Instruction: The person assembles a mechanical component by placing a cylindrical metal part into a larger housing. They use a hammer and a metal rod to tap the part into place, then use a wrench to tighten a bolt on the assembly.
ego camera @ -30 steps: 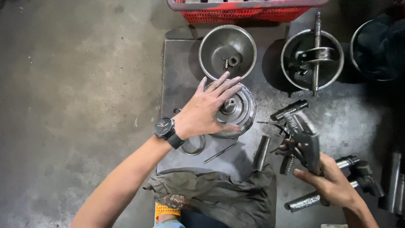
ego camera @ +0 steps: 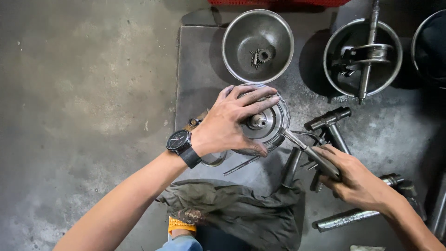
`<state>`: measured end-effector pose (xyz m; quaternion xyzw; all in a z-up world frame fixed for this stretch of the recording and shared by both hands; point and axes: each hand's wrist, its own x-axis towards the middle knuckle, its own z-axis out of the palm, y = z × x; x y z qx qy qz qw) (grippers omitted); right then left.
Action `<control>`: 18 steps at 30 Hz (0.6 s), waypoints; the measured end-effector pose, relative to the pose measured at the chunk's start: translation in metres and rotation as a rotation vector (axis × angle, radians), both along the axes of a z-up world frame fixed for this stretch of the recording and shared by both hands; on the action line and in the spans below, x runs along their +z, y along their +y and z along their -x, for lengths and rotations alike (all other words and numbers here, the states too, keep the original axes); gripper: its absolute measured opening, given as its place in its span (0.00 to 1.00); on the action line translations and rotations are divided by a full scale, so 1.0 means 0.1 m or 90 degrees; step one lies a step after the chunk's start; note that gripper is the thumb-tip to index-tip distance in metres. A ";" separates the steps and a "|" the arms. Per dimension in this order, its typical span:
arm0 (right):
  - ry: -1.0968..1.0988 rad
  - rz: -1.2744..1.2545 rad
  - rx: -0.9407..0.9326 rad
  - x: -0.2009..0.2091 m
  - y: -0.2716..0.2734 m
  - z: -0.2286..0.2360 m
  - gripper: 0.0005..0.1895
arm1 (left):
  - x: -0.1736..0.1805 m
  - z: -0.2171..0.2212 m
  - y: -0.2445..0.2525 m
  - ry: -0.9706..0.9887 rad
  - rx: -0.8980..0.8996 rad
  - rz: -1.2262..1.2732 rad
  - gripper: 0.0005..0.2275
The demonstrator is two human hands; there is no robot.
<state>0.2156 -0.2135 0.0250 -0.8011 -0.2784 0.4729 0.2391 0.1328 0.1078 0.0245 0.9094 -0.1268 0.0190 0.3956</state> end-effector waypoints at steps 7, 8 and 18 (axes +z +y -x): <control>-0.004 0.058 0.023 0.01 0.05 -0.10 0.40 | 0.00 -0.01 -0.02 0.003 0.000 -0.001 0.45; -0.004 0.058 0.025 0.03 0.07 -0.11 0.40 | 0.01 -0.01 -0.02 0.004 0.002 -0.001 0.45; 0.008 0.147 0.062 0.09 0.17 -0.22 0.35 | 0.01 0.00 -0.01 0.003 -0.002 -0.001 0.45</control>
